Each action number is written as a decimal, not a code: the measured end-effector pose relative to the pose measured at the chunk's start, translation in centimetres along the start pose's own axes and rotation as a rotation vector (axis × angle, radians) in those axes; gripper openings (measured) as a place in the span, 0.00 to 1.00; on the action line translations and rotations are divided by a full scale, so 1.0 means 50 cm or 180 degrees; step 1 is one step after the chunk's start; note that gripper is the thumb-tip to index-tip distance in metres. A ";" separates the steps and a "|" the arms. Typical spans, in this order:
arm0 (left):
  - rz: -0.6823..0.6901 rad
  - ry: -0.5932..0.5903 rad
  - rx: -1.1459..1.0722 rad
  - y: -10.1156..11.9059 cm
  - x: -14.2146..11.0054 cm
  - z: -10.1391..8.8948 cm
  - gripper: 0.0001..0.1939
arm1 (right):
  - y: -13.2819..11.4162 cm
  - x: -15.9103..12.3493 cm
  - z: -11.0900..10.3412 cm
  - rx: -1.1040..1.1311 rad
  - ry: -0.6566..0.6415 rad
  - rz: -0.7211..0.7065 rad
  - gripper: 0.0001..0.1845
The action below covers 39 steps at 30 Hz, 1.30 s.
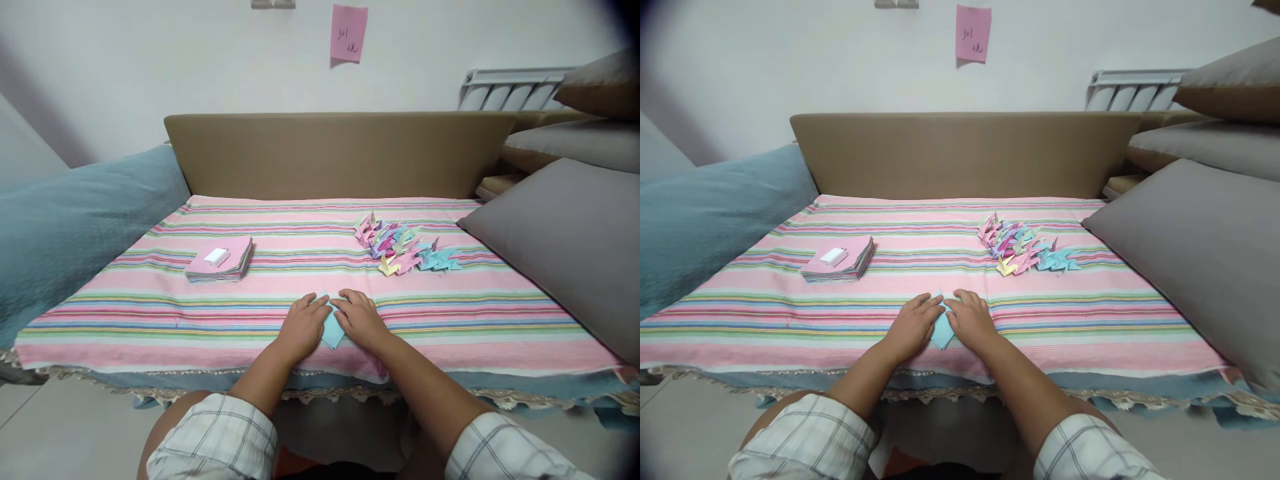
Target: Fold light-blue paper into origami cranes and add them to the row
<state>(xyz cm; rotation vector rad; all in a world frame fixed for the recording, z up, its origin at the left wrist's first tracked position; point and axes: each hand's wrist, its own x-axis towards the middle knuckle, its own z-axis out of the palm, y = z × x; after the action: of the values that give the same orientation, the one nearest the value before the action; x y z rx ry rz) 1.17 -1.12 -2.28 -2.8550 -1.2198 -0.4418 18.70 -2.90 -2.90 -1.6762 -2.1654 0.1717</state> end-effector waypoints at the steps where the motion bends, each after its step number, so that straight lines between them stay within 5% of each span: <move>1: -0.0010 -0.0005 0.0017 0.000 0.000 0.001 0.20 | 0.000 0.000 0.000 0.0015 -0.0020 -0.0005 0.19; 7: -0.0099 -0.0033 0.0036 -0.003 -0.002 0.009 0.26 | 0.004 0.001 0.000 0.0095 -0.0042 0.0000 0.19; 33: -0.0255 -0.0243 0.0144 -0.008 0.018 -0.011 0.21 | 0.001 0.002 0.004 -0.0067 -0.0029 -0.0036 0.17; 39: -0.0427 -0.0270 -0.0125 -0.016 0.024 -0.005 0.30 | -0.001 0.004 0.001 -0.0131 -0.0102 -0.0022 0.18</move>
<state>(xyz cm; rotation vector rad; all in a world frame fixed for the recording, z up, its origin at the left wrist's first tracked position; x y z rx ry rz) 1.31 0.25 -1.82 -2.8628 -1.4391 -0.3536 18.59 -2.72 -2.85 -1.6992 -2.2121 0.1541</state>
